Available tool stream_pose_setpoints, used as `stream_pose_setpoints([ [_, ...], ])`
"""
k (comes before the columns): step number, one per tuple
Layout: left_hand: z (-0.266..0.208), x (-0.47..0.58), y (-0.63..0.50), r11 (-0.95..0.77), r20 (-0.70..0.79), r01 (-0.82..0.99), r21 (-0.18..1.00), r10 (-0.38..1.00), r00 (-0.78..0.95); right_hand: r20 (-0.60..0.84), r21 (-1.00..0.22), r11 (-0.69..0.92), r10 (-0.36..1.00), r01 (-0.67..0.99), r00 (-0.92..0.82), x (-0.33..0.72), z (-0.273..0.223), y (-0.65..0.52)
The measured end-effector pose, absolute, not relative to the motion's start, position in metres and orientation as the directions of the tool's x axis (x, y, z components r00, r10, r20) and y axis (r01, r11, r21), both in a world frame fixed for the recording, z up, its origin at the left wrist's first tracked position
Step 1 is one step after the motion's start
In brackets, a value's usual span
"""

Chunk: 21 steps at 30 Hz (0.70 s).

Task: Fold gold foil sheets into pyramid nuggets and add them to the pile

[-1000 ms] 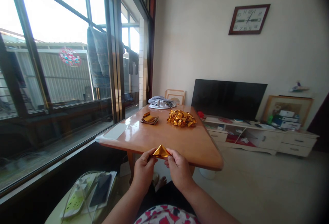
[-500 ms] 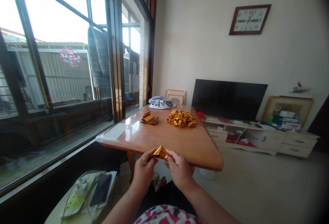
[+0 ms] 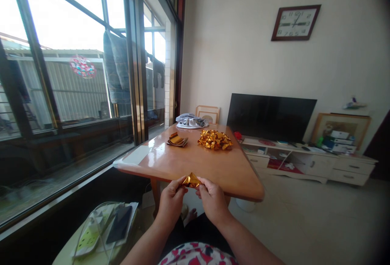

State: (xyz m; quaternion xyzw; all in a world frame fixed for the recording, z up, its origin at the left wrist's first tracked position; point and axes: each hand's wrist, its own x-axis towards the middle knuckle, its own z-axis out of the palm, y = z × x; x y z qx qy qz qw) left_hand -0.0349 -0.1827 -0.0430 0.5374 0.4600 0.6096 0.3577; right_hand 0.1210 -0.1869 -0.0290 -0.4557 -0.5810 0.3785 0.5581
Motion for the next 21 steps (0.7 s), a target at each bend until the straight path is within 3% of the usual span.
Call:
stream_pose_setpoints([
  [21,-0.0404,-0.0336,-0.1852,-0.164,0.150,-0.092,0.982,0.978,-0.143,0.279,-0.936,0.272,0.960,0.223,0.001,0.1276,-0.0363,-0.1817],
])
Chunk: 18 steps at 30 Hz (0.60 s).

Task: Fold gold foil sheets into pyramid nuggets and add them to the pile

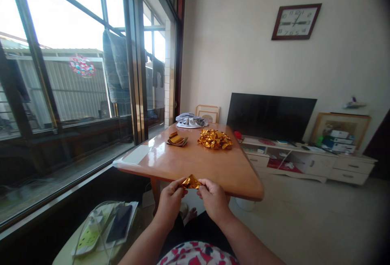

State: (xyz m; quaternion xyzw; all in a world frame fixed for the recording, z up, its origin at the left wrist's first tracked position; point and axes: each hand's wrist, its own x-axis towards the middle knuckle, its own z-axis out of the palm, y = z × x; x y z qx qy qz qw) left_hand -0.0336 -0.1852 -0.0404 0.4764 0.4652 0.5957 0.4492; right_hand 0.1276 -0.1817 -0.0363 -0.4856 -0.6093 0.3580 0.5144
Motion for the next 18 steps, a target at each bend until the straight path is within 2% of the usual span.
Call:
stream_pose_setpoints([
  [11,-0.0387,-0.0335,-0.1860,-0.161,0.157,-0.041,0.986,0.984,-0.087,0.304,-0.928,0.288,0.952,0.236,0.032,0.1279,-0.0393,-0.1783],
  [18,-0.0365,-0.0364,-0.1883,-0.118,0.116,-0.045,0.992,0.993,-0.032,0.322,-0.909,0.288,0.944,0.302,0.068,0.1313,-0.0390,-0.1797],
])
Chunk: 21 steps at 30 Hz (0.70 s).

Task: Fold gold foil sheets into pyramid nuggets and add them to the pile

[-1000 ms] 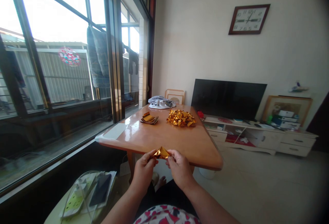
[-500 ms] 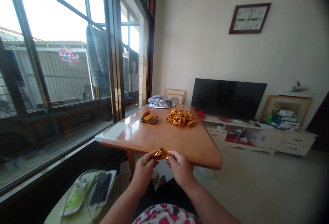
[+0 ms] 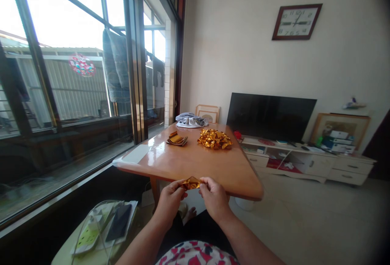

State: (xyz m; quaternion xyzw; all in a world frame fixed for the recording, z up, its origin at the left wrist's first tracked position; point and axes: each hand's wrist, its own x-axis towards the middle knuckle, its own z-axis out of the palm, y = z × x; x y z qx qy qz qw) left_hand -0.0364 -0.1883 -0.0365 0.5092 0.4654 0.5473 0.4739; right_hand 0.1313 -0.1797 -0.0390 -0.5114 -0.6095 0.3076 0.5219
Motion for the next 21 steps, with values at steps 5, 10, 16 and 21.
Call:
stream_pose_setpoints([
  [5,-0.035,-0.041,-0.189,-0.108,0.108,-0.092,0.990,0.994,-0.007,0.197,-0.956,0.179,0.979,0.230,0.055,0.131,-0.038,-0.181],
  [10,-0.032,-0.050,-0.189,-0.156,0.158,-0.083,0.984,0.987,0.012,0.039,-0.988,0.039,0.999,0.151,0.000,0.131,-0.031,-0.188],
  [16,-0.033,-0.063,-0.185,-0.152,0.159,-0.108,0.982,0.985,0.062,0.097,-0.974,0.130,0.980,0.187,-0.175,0.140,-0.022,-0.198],
  [21,-0.038,-0.071,-0.182,-0.088,0.102,-0.160,0.983,0.991,0.081,0.279,-0.916,0.325,0.937,0.233,-0.210,0.150,-0.014,-0.202],
])
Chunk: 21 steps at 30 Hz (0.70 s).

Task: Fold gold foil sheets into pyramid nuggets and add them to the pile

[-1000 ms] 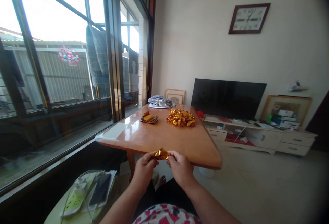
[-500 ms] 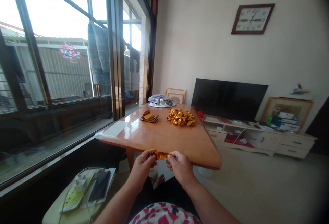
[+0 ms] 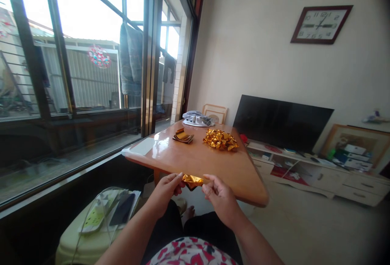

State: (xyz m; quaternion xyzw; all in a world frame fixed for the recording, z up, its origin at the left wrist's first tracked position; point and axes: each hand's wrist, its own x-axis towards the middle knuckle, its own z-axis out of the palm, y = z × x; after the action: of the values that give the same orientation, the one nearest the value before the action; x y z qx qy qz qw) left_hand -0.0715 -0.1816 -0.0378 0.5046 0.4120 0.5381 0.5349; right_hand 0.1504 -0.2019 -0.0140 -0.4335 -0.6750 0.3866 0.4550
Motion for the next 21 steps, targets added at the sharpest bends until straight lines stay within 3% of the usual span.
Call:
stream_pose_setpoints([
  [10,-0.030,-0.067,-0.188,0.057,-0.024,-0.282,0.958,0.992,0.120,0.521,-0.608,0.680,0.732,0.411,-0.439,0.153,0.004,-0.210],
  [15,-0.029,-0.059,-0.191,0.159,-0.082,-0.442,0.883,0.979,0.187,0.612,-0.452,0.761,0.644,0.465,-0.459,0.148,-0.002,-0.209],
  [21,-0.023,-0.052,-0.193,0.247,-0.163,-0.466,0.850,0.963,0.214,0.657,-0.290,0.781,0.583,0.553,-0.479,0.145,-0.006,-0.210],
])
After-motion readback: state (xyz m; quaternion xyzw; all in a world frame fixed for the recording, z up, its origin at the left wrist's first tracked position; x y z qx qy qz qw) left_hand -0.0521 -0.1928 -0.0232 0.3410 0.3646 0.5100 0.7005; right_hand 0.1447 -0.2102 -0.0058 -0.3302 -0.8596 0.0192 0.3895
